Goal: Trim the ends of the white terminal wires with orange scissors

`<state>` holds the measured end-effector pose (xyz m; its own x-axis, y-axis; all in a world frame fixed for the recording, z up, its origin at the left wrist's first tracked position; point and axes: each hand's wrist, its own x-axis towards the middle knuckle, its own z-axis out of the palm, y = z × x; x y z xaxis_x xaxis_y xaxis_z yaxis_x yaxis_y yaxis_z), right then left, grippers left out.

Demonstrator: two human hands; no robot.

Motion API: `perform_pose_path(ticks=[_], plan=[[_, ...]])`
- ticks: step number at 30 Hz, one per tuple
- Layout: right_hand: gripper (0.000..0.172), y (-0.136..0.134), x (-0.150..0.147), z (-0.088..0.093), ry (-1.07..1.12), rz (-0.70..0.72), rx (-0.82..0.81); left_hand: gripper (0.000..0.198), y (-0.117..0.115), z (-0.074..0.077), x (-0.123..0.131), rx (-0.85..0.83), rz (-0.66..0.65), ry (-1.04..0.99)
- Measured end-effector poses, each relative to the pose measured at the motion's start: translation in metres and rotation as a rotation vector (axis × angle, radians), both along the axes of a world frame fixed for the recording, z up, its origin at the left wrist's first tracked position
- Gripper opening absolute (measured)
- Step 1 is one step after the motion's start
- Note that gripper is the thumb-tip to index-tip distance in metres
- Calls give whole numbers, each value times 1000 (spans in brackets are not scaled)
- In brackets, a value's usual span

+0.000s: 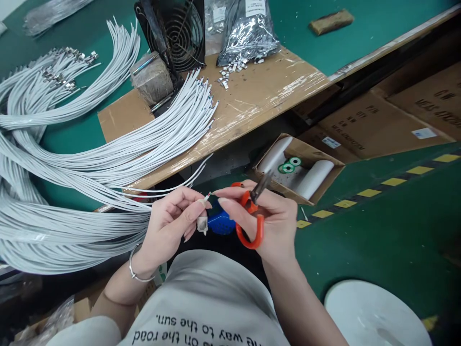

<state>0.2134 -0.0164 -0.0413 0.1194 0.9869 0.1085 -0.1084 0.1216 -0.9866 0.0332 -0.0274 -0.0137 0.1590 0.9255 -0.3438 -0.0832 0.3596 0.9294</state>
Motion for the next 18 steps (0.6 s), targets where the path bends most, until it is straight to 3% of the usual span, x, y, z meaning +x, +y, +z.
perform_pose_path(ticks=[6,9,14,18], plan=[[6,3,-11,-5,94,81,19,29,-2,7,0,-19,-56,9],[18,7,-11,-5,116,69,19,25,-1,8,0,27,-79,29],[47,16,-1,-7,255,-124,-69,23,0,7,-2,81,-75,47],[52,9,9,-11,47,-36,-76,24,2,5,-1,58,-35,62]])
